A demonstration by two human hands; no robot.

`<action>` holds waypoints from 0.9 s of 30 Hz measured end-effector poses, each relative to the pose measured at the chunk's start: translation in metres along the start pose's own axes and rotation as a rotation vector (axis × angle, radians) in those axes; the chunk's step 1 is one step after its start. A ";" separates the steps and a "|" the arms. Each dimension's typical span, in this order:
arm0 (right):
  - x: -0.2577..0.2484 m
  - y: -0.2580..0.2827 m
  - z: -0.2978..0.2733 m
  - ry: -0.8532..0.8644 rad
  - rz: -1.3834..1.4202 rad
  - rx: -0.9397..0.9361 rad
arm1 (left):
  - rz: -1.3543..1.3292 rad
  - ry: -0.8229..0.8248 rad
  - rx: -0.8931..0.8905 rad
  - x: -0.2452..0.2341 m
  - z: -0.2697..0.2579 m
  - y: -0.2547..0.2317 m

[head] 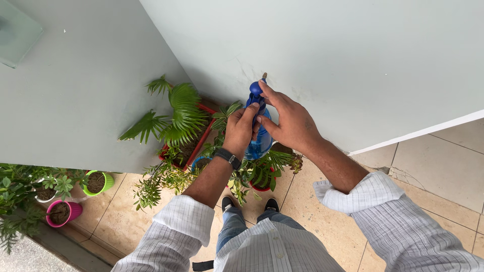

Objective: The person assembles a blue handheld garden sprayer by screwing the pump head onto the bottle and tightening the nozzle. They then repeatedly pump the handle to pressurize the device while standing among potted plants.

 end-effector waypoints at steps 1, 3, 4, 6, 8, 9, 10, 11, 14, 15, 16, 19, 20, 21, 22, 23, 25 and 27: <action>0.002 0.001 0.003 -0.002 -0.001 -0.002 | -0.001 0.003 0.006 -0.003 0.002 0.000; 0.006 0.002 0.009 -0.009 -0.003 -0.005 | 0.027 -0.006 -0.002 -0.009 0.008 -0.001; 0.009 0.002 0.014 -0.007 -0.007 0.012 | 0.042 -0.008 -0.006 -0.012 0.012 -0.002; 0.015 0.002 0.021 -0.006 -0.015 0.055 | 0.027 0.003 -0.009 -0.020 0.018 -0.002; 0.022 0.004 0.029 -0.018 -0.021 0.045 | 0.027 0.027 -0.009 -0.029 0.025 -0.004; 0.024 0.006 0.033 -0.026 -0.028 0.039 | 0.034 0.043 -0.007 -0.034 0.028 -0.006; 0.026 0.007 0.037 -0.038 -0.021 0.045 | 0.040 0.060 -0.006 -0.037 0.032 -0.008; 0.029 0.010 0.040 -0.049 -0.012 0.051 | 0.040 0.072 0.000 -0.041 0.036 -0.010; 0.038 0.016 0.048 -0.081 -0.002 0.074 | 0.048 0.107 0.005 -0.053 0.045 -0.013; 0.040 0.017 0.053 -0.094 -0.003 0.077 | 0.054 0.119 0.008 -0.057 0.049 -0.016; 0.043 0.019 0.059 -0.110 0.004 0.090 | 0.061 0.132 0.011 -0.062 0.053 -0.018; 0.054 0.023 0.062 -0.138 0.038 0.128 | 0.047 0.188 0.060 -0.074 0.062 -0.020; 0.058 0.025 0.063 -0.152 0.049 0.125 | 0.044 0.197 0.055 -0.078 0.063 -0.019; 0.061 0.027 0.066 -0.168 0.061 0.112 | 0.042 0.203 0.059 -0.080 0.066 -0.021; 0.064 0.030 0.067 -0.166 0.046 0.109 | 0.041 0.208 0.063 -0.083 0.068 -0.022; 0.065 0.033 0.069 -0.169 0.027 0.095 | 0.051 0.202 0.063 -0.086 0.069 -0.024; 0.067 0.038 0.077 -0.171 0.006 0.073 | 0.069 0.185 0.060 -0.093 0.069 -0.027; 0.073 0.043 0.083 -0.163 0.007 0.063 | 0.055 0.182 0.082 -0.102 0.073 -0.030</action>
Point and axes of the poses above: each hand's wrist, its own z-axis towards the middle knuckle, its own x-axis out of the palm, y = z × x, the point moved 1 cm from there along z, towards the middle knuckle, and after that the axes turned 10 degrees about z, right-handed, at the moved point
